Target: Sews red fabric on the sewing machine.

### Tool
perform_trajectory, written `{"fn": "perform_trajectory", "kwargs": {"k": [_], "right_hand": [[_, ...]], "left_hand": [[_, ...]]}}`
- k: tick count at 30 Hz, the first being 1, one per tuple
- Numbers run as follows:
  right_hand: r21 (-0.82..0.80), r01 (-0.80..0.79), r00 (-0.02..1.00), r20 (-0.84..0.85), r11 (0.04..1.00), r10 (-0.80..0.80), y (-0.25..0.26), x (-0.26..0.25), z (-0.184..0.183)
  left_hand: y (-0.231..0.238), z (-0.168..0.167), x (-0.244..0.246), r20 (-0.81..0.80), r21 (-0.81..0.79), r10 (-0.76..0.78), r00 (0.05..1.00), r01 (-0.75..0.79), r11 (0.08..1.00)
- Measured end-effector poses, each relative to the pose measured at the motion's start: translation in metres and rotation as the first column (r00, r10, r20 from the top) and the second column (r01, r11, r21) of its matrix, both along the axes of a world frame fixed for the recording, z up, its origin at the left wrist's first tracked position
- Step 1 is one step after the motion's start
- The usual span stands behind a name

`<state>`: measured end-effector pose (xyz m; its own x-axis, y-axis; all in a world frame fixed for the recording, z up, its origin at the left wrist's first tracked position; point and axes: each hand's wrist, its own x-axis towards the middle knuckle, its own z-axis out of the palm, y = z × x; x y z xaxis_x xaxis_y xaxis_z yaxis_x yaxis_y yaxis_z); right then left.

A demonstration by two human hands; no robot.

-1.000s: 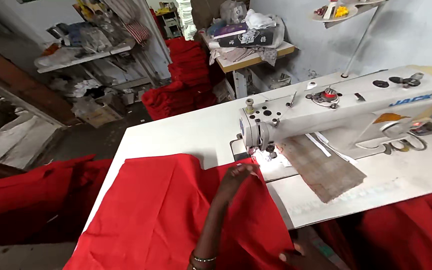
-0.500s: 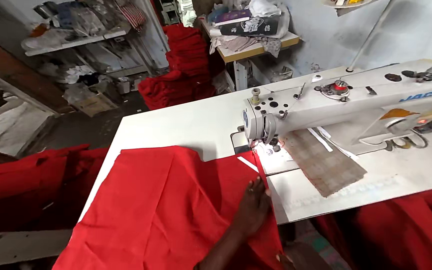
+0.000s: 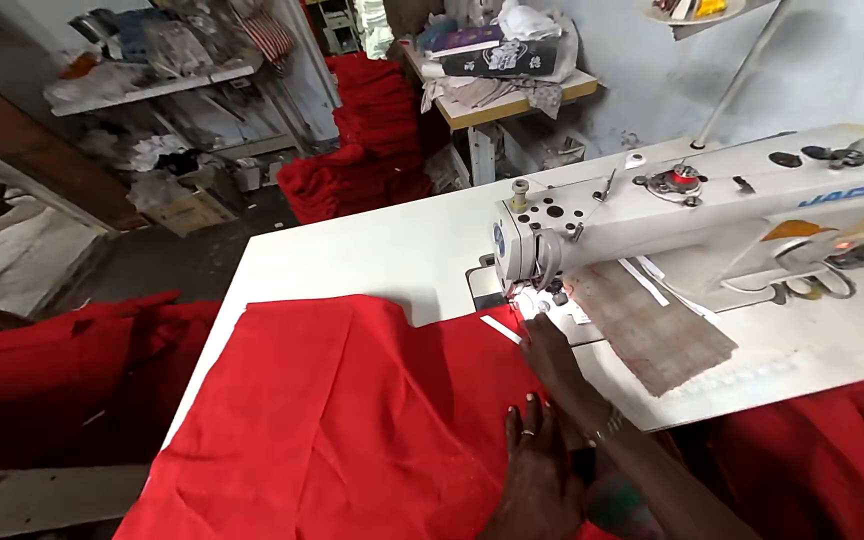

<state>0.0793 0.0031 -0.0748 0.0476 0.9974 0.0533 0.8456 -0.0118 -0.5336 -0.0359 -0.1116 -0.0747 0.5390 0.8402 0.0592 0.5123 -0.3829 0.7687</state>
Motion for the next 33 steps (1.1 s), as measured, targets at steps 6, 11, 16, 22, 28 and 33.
{"fn": "perform_trajectory", "kwargs": {"k": [6, 11, 16, 22, 28, 33], "right_hand": [[0.356, 0.016, 0.993, -0.116, 0.934, 0.027, -0.070, 0.003, -0.025], [0.442, 0.074, 0.986, -0.168, 0.894, 0.001, -0.068, 0.007, -0.033], [0.410, 0.046, 0.984, -0.178, 0.911, 0.030, -0.069, 0.006, -0.030], [0.132, -0.091, 0.988, -0.115, 0.987, 0.106, -0.064, 0.007, -0.003], [-0.071, -0.123, 0.988, -0.103, 0.990, 0.116, -0.029, 0.013, 0.007], [0.013, -0.074, 0.982, -0.174, 0.997, 0.075, -0.022, 0.049, 0.011]], "left_hand": [[0.092, -0.009, -0.022, 0.025, 0.192, 0.273, 0.962, -0.273, 0.943], [0.116, -0.027, -0.031, -0.072, 0.170, 0.086, 0.994, -0.073, 0.983], [0.111, -0.028, -0.033, -0.174, 0.237, 0.012, 0.985, 0.030, 0.971], [0.118, -0.028, -0.036, -0.145, 0.191, -0.018, 0.989, 0.046, 0.981], [0.158, -0.017, -0.030, -0.245, 0.075, -0.015, 0.969, 0.034, 0.997], [0.186, -0.023, -0.032, -0.193, 0.169, -0.001, 0.981, 0.034, 0.985]]}}
